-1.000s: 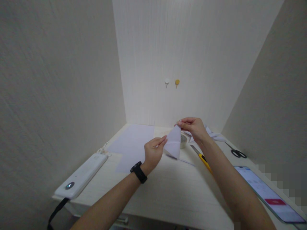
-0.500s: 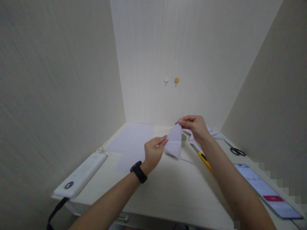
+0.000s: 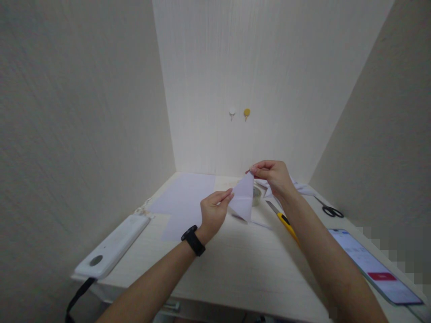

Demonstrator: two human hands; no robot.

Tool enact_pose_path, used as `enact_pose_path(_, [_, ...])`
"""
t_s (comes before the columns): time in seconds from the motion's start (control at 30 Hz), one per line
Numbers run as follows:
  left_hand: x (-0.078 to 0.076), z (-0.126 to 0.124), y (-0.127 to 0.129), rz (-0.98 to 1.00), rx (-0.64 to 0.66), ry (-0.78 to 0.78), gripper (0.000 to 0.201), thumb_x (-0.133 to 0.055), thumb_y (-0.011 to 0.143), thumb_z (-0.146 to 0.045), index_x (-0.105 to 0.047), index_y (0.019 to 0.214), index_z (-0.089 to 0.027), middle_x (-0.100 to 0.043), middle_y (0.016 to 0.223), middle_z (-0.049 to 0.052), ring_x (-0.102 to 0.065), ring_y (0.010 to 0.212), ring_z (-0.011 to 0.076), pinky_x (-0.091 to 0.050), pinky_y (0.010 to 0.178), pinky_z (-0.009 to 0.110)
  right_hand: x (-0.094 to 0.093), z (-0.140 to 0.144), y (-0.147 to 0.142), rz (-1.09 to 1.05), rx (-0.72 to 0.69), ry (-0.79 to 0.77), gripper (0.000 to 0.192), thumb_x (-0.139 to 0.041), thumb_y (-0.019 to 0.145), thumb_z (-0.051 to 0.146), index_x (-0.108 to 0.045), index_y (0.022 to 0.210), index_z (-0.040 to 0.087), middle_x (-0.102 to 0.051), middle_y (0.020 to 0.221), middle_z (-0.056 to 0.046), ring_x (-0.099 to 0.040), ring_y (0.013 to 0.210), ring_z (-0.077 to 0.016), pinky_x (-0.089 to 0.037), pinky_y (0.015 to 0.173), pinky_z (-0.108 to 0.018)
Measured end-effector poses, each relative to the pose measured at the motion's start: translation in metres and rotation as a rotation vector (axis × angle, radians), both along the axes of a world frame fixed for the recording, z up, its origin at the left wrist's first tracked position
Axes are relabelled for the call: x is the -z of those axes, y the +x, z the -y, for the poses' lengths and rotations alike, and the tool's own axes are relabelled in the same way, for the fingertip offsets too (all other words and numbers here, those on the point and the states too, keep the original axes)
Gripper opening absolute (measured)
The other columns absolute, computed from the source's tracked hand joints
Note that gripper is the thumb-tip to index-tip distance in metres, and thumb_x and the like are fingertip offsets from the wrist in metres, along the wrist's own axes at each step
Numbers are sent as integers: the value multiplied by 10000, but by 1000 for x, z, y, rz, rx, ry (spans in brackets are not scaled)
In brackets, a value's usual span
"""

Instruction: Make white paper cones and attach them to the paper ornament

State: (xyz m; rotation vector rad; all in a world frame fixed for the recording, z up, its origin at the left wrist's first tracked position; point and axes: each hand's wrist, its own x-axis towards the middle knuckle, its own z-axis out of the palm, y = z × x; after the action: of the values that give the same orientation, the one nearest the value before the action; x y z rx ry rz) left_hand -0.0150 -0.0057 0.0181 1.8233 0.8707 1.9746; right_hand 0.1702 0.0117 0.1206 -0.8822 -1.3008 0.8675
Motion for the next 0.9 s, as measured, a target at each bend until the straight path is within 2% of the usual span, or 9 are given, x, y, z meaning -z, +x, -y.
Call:
enact_pose_path(0.33, [0, 1, 1, -8, -2, 12, 110, -727, 833, -245, -800, 914, -230, -783, 900, 55, -740, 771, 184, -617, 767, 323, 2, -3, 1, -62, -14, -65, 262, -882, 449, 334, -750, 599, 163, -735, 635, -71, -648, 570, -163, -559, 614, -304])
enact_pose_path(0.67, [-1, 3, 2, -70, -6, 12, 134, -695, 860, -221, -797, 947, -225, -782, 889, 53, -728, 754, 169, -588, 708, 279, 4, -1, -7, -141, 113, -18, 190, -830, 475, 292, -719, 559, 162, -708, 595, -67, -629, 536, -172, -557, 602, -338])
enact_pose_path(0.9, [-1, 5, 2, -62, -13, -23, 137, -686, 861, -252, -801, 926, -215, -778, 847, 54, -713, 718, 163, -579, 686, 274, 3, -6, 4, -199, 211, 15, 241, -838, 507, 338, -699, 620, 177, -704, 610, -60, -652, 577, -184, -560, 621, -336])
